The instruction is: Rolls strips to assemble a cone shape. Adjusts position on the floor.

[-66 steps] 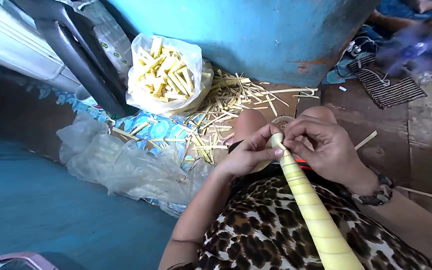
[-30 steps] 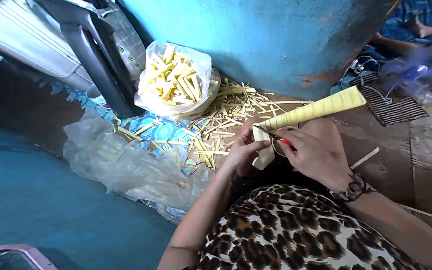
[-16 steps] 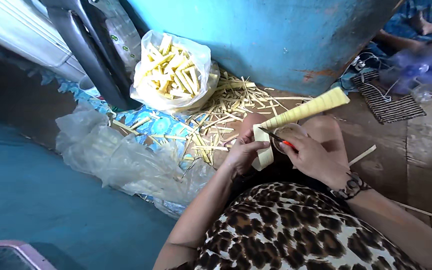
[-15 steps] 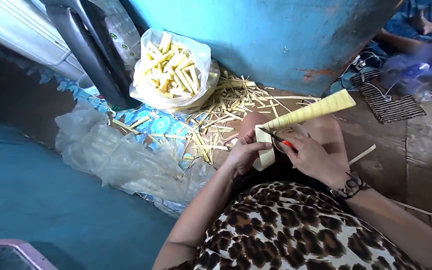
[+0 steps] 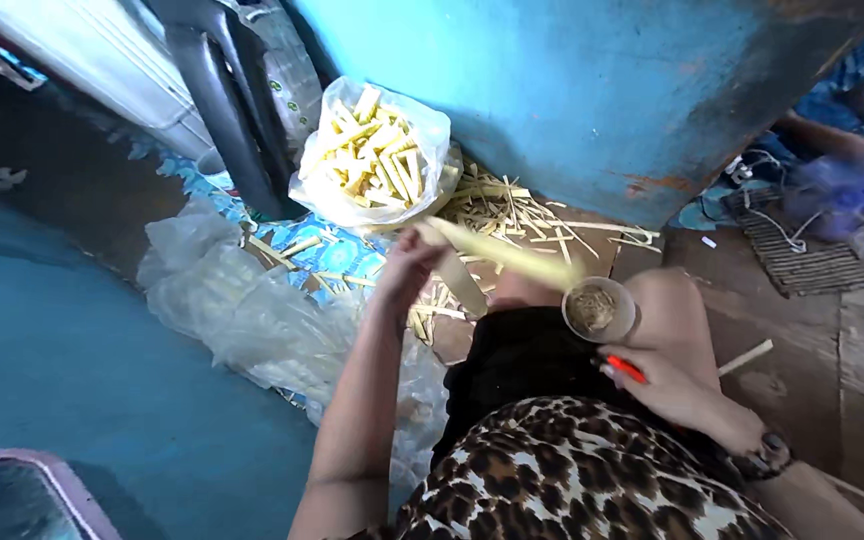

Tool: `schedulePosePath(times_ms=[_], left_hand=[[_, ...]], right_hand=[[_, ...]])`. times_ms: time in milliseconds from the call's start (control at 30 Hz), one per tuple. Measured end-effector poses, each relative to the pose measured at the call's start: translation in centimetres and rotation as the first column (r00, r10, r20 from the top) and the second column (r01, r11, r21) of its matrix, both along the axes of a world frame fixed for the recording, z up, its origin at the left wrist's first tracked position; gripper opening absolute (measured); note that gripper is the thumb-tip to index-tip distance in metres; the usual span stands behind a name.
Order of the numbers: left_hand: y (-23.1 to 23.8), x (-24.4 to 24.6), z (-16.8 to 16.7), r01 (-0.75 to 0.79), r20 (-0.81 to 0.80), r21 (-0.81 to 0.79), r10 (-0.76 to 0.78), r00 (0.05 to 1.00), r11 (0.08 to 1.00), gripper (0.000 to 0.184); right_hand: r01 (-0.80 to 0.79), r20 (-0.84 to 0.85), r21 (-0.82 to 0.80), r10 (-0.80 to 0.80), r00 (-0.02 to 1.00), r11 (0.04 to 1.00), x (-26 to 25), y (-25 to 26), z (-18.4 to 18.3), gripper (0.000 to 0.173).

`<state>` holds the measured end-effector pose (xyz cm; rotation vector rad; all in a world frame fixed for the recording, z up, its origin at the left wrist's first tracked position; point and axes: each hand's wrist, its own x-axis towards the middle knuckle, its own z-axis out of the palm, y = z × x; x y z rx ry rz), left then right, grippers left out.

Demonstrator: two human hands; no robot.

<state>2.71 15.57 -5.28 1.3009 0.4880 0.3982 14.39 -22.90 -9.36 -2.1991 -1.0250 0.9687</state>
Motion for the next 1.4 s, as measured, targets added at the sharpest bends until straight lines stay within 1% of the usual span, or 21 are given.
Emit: schedulePosePath(times_ms=[100,200,267,367,433,500,567,600,667,700,733,800,867,900,967,1067,1100,1167,1233,1300,1400], left_hand=[[8.7,1.4,-1.5,-0.523,0.117,-0.093,0.531,0.839,0.847,0.040],[7.8,1.5,-1.1,-0.603,0.100,-0.015,0.601,0.793,0.798,0.064],[2.5,1.2,-0.8,-0.457,0.100,0.145,0.447,0.889,0.877,0.054],[-7.7,-0.1,-0.6,0.045,-0.008,0.285,-0.045,0.999,0.958,0.035],[-12.3,-0.6,-0.2,0.336,0.064,0.225,-0.358,0.931,0.915,0.020],[-14.2,-0.9,1.0,0.502,0.189,0.190,-0.533,0.824,0.844,0.012],[-13.6,-0.9,1.9,0.528,0.252,0.195,-0.562,0.788,0.827,0.012],[-12.9,-0.9,1.9,0.507,0.255,0.213,-0.549,0.796,0.835,0.012],[-11.3,-1.0,0.9,0.439,0.237,0.253,-0.496,0.836,0.862,0.014],[-10.5,-1.2,0.0,0.408,0.214,0.272,-0.468,0.857,0.872,0.017],[-9.8,-1.5,-1.1,0.373,0.183,0.295,-0.435,0.882,0.880,0.019],[-8.6,-2.4,-4.0,0.310,0.087,0.342,-0.359,0.929,0.887,0.020],[-7.6,-3.9,-7.1,0.254,-0.029,0.369,-0.262,0.965,0.894,0.021],[-7.2,-4.7,-8.5,0.224,-0.080,0.364,-0.209,0.975,0.904,0.021],[-6.5,-6.3,-11.0,0.176,-0.180,0.335,-0.120,0.976,0.926,0.021],[-5.6,-8.6,-14.3,0.164,-0.356,0.314,-0.044,0.933,0.935,0.025],[-5.3,-9.3,-15.4,0.153,-0.411,0.312,-0.012,0.911,0.938,0.027],[-4.4,-11.4,-17.3,0.089,-0.497,0.276,0.063,0.866,0.957,0.030],[-3.4,-14.1,-19.2,-0.013,-0.567,0.210,0.133,0.813,0.978,0.032],[-2.7,-17.2,-21.3,-0.111,-0.638,0.137,0.173,0.751,0.984,0.033],[-2.0,-21.9,-24.8,-0.199,-0.734,0.095,0.204,0.647,0.975,0.036]], right_hand=[[-0.056,0.105,-0.112,0.068,0.992,0.992,-0.5,-0.8,-2.8,0.035],[-0.066,0.216,-0.139,0.095,0.972,0.988,-0.3,-0.7,-3.5,0.043],[-0.031,0.228,-0.065,0.045,0.973,0.997,-0.1,-0.2,-2.7,0.047],[-0.041,0.311,0.236,-0.036,0.950,0.971,-0.7,1.6,0.1,0.057],[-0.160,0.406,0.438,-0.036,0.913,0.884,-1.5,3.4,2.0,0.054],[-0.287,0.501,0.564,-0.045,0.864,0.774,-1.7,4.4,3.1,0.031],[-0.341,0.641,0.557,-0.131,0.756,0.757,-0.6,3.2,4.0,0.024],[-0.313,0.708,0.501,-0.174,0.685,0.806,0.3,1.5,4.7,0.026],[-0.128,0.833,0.280,-0.175,0.525,0.951,2.4,-3.7,5.7,0.031],[0.030,0.853,0.143,-0.138,0.503,0.989,3.2,-6.8,5.7,0.031],[0.194,0.832,-0.005,-0.104,0.545,0.981,3.5,-10.0,5.4,0.030],[0.401,0.665,-0.379,-0.055,0.744,0.834,2.3,-15.8,3.9,0.026],[0.283,0.329,-0.753,-0.033,0.944,0.594,0.0,-20.6,1.7,0.031],[0.200,0.209,-0.800,-0.049,0.977,0.566,-0.4,-22.3,0.5,0.034],[0.227,0.254,-0.681,-0.065,0.965,0.696,-0.6,-20.9,0.8,0.032],[0.182,0.459,-0.251,-0.049,0.887,0.951,1.0,-11.5,2.3,0.035],[0.091,0.437,-0.227,0.018,0.899,0.970,1.4,-8.2,2.1,0.044],[-0.089,0.341,-0.363,0.222,0.913,0.927,1.1,-3.1,0.4,0.061],[-0.188,0.272,-0.509,0.364,0.891,0.840,0.8,-0.6,-1.1,0.059],[-0.217,0.223,-0.477,0.356,0.908,0.852,2.5,0.3,-0.1,0.045],[-0.121,0.233,-0.177,0.161,0.959,0.977,7.0,1.6,2.0,0.042]])
